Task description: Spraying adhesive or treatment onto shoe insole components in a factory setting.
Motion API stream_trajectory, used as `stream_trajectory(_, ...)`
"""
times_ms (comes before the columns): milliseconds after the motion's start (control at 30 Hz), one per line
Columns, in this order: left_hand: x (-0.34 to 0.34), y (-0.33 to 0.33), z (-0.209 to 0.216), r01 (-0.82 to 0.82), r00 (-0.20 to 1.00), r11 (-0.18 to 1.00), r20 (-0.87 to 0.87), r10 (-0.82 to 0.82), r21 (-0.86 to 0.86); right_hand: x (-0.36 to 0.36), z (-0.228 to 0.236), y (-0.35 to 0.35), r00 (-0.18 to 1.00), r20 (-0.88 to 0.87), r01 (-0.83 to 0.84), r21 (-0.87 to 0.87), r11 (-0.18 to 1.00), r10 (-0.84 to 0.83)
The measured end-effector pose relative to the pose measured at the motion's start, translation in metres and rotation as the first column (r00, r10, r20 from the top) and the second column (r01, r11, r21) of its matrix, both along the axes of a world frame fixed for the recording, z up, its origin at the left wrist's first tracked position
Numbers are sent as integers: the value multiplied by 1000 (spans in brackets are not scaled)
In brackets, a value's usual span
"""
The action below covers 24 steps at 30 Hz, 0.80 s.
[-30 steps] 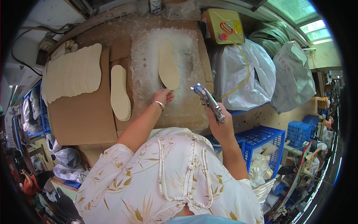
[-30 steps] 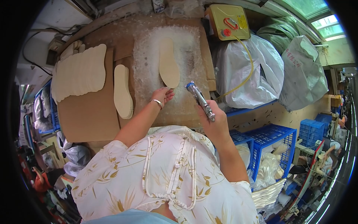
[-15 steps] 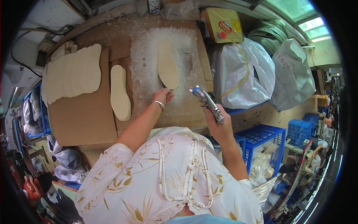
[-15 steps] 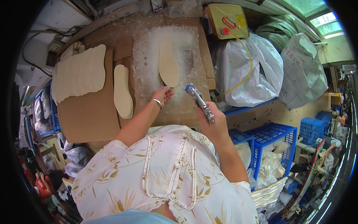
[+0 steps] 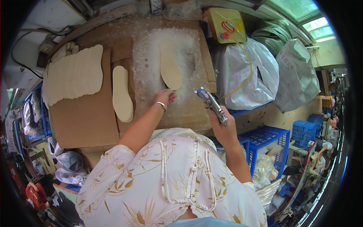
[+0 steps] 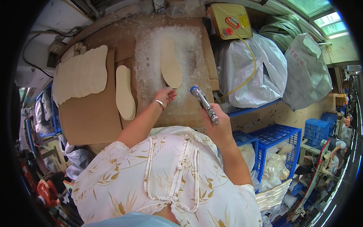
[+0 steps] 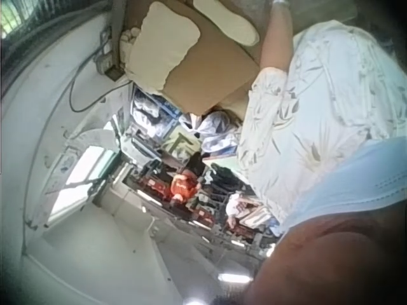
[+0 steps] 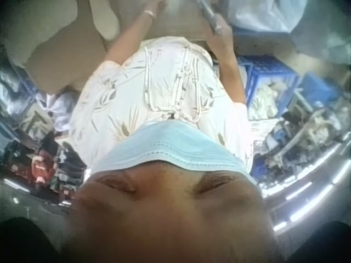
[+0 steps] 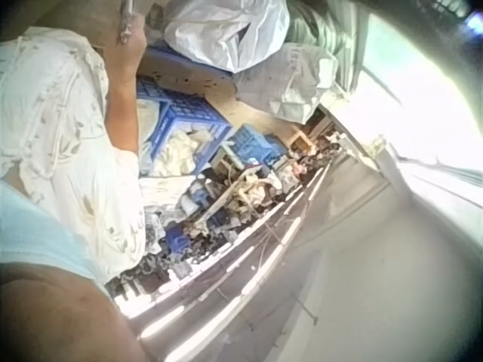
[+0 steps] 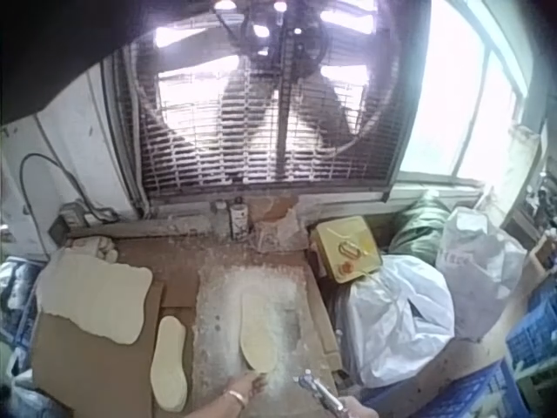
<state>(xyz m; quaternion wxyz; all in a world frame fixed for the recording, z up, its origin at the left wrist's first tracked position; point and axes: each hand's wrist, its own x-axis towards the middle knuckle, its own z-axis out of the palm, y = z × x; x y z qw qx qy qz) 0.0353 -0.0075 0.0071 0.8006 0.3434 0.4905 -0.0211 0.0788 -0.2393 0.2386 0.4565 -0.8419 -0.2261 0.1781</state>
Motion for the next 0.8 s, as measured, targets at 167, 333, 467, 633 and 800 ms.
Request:
stream_trajectory(167, -1, 1, -2, -2, 1000, 1000, 3, 2, -9, -8, -1, -2, 997, 23, -79, 32, 996, 78)
stream_trajectory(333, -1, 0, -5, 1, 1000, 1000, 8, -1, -10, -4, -5, -7, 999, 5, 34, -11, 999, -34)
stream_trajectory(467, -2, 0, -4, -10, 1000, 1000, 6, 11, -12, -13, 0, -6, 998, -12, -64, 22, 998, 65)
stream_trajectory(633, -1, -2, 3, -23, 1000, 1000, -12, 23, -11, -7, -4, -12, 998, -42, 40, -14, 999, -41)
stream_trajectory(800, -5, 0, 0, 49, 999, 999, 19, -49, -21, -16, -3, -12, 999, -24, -44, 4, 999, 44)
